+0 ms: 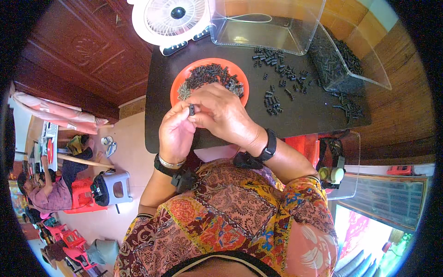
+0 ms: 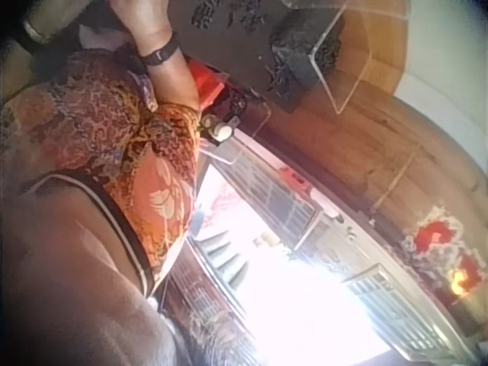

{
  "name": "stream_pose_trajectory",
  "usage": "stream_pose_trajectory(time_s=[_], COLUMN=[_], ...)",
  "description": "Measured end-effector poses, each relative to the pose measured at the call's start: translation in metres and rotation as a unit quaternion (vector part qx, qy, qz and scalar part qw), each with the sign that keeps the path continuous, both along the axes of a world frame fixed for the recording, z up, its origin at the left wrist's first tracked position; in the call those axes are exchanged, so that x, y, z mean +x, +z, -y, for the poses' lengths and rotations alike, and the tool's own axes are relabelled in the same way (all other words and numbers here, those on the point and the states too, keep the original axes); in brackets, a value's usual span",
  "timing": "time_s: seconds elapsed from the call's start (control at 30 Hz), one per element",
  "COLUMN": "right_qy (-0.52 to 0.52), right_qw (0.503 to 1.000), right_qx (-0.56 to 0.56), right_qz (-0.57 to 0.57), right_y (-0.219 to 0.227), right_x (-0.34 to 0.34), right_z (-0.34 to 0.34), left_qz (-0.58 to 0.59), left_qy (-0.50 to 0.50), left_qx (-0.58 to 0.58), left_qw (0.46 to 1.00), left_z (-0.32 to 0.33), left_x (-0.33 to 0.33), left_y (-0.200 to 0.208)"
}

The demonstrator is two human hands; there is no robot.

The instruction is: The person assembles small components by picking up plastic pieces and metal pieces from a plate and connecting them together by hand.

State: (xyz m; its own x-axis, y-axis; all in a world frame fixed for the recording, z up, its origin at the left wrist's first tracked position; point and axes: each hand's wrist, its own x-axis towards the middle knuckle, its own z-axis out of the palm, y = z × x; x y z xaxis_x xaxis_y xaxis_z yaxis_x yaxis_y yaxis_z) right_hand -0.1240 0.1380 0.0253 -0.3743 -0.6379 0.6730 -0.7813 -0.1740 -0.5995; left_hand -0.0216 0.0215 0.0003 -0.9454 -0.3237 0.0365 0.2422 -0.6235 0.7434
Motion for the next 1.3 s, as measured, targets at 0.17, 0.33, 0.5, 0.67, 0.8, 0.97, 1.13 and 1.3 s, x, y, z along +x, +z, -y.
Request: stream_pose_trajectory(time_s=[0.17, 0.33, 0.5, 0.67, 0.8, 0.97, 1.13, 1.3], right_qy=[-0.034, -0.056, 0.06, 0.156, 0.15, 0.134, 0.121, 0.022], right_qw=[0.998, 0.996, 0.996, 0.957, 0.947, 0.953, 0.97, 1.0], right_qx=[0.01, 0.032, 0.024, 0.024, 0.04, 0.056, 0.043, -0.021], right_qz=[-0.048, -0.063, 0.06, 0.243, 0.282, 0.265, 0.206, 0.007], right_y=[0.003, 0.008, 0.009, 0.008, 0.008, 0.009, 0.004, -0.001], right_x=[0.001, 0.005, -0.004, -0.004, -0.003, -0.002, -0.003, -0.004], right_z=[-0.003, -0.005, -0.006, -0.005, -0.006, -0.006, -0.002, -0.001], left_qz=[0.008, 0.006, 0.011, -0.007, -0.004, 0.016, 0.02, -0.01], left_qy=[0.02, 0.016, 0.034, -0.004, 0.004, 0.021, -0.008, 0.003], left_qx=[-0.015, -0.037, -0.039, -0.106, -0.127, -0.17, -0.122, -0.028], left_qw=[1.0, 0.999, 0.999, 0.994, 0.992, 0.985, 0.992, 1.0], left_z=[-0.005, -0.002, -0.002, 0.004, 0.002, 0.004, 0.004, -0.002], left_x=[0.001, 0.002, 0.003, 0.008, 0.009, 0.009, 0.009, 0.005], left_y=[0.006, 0.004, 0.004, 0.0, -0.001, -0.002, -0.002, 0.002])
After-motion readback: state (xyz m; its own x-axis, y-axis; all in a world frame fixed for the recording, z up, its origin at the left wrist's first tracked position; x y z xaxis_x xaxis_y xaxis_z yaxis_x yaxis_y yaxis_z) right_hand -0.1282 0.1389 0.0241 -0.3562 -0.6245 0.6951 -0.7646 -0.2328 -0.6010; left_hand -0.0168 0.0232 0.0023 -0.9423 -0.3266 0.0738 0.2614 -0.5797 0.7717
